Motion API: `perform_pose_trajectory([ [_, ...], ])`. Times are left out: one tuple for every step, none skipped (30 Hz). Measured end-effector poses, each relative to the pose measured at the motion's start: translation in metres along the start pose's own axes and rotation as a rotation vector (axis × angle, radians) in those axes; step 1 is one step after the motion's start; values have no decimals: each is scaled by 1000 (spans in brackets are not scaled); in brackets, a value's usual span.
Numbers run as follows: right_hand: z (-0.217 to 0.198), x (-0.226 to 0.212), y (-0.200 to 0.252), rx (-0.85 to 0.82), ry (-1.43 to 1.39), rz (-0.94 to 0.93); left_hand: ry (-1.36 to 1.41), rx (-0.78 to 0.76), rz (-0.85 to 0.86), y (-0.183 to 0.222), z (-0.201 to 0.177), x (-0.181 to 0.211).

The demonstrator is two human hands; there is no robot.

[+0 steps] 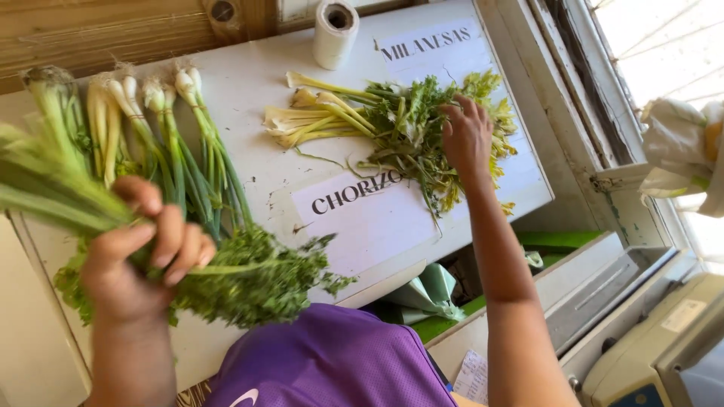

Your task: Sorting, cleaning, and bundling various green herbs such as green onions and parsley on a preparation counter.

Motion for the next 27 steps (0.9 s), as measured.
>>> perform_pose_trajectory([
  [-6,-20,3,48,-102,-22,-3,-6,1,-8,-3,-10],
  [-7,-42,9,-18,-361,-27,-21,16,-15,-17,-8,-23],
  [-8,-67,16,-89,-620,-34,-47,42,-19,-29,-15,-36],
  [7,-93,27,-335,-875,98,-71,75,-28,-41,-21,-49],
  [22,-121,41,-594,-1117,233,5,111,-63,-52,-28,-62],
  [22,-156,52,-760,-1274,41,83,136,-101,-62,-33,-73],
  [19,-184,65,-926,-1421,-162,75,147,-93,-67,-38,-79],
  [28,-201,78,-1010,-1377,-130,116,194,-117,-73,-43,-86],
  [37,-214,88,-1091,-1331,-98,158,241,-140,-78,-49,-90],
  [40,-220,95,-1098,-1335,-101,156,249,-138,-80,-53,-91],
  [49,-221,101,-1127,-1284,38,115,263,-146,-82,-59,-92],
  [57,-219,106,-1157,-1224,176,77,279,-153,-81,-66,-93],
  [58,-219,108,-1167,-1224,172,79,288,-150,-79,-73,-94],
  [56,-217,105,-1112,-1239,122,58,276,-143,-78,-79,-97],
  [53,-214,103,-1057,-1253,73,36,263,-136,-76,-85,-101],
  [54,-211,103,-1062,-1251,75,39,268,-137,-77,-90,-108],
  [57,-205,104,-1064,-1182,89,123,256,-156,-77,-93,-118],
  [61,-197,105,-1061,-1110,103,207,241,-176,-78,-95,-125],
  [65,-190,104,-1064,-1106,107,212,241,-178,-79,-98,-130],
  [68,-184,101,-1037,-1275,145,222,242,-216,-79,-99,-138],
  [70,-176,99,-1003,-1444,184,233,242,-254,-79,-98,-147],
  [73,-165,100,-1002,-1439,194,239,240,-262,-81,-97,-153],
  [74,-155,100,-1015,-1506,219,208,320,-308,-82,-101,-161],
  [76,-147,102,-1025,-1574,244,175,399,-355,-82,-107,-169],
  [81,-142,102,-1021,-1570,256,180,396,-365,-85,-109,-175],
  [89,-131,99,-944,-1542,377,155,367,-367,-90,-112,-180],
  [94,-120,98,-864,-1510,495,130,338,-369,-95,-116,-185],
])
Point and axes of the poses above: each hand's wrist, its own y-axis away from the middle knuckle, its own z-axis out of the palm, x = y × z, the point moved 6 cm from there along -y, towards the middle knuckle, and after that the axes turned 3 degrees about z, right-handed, at the moved point
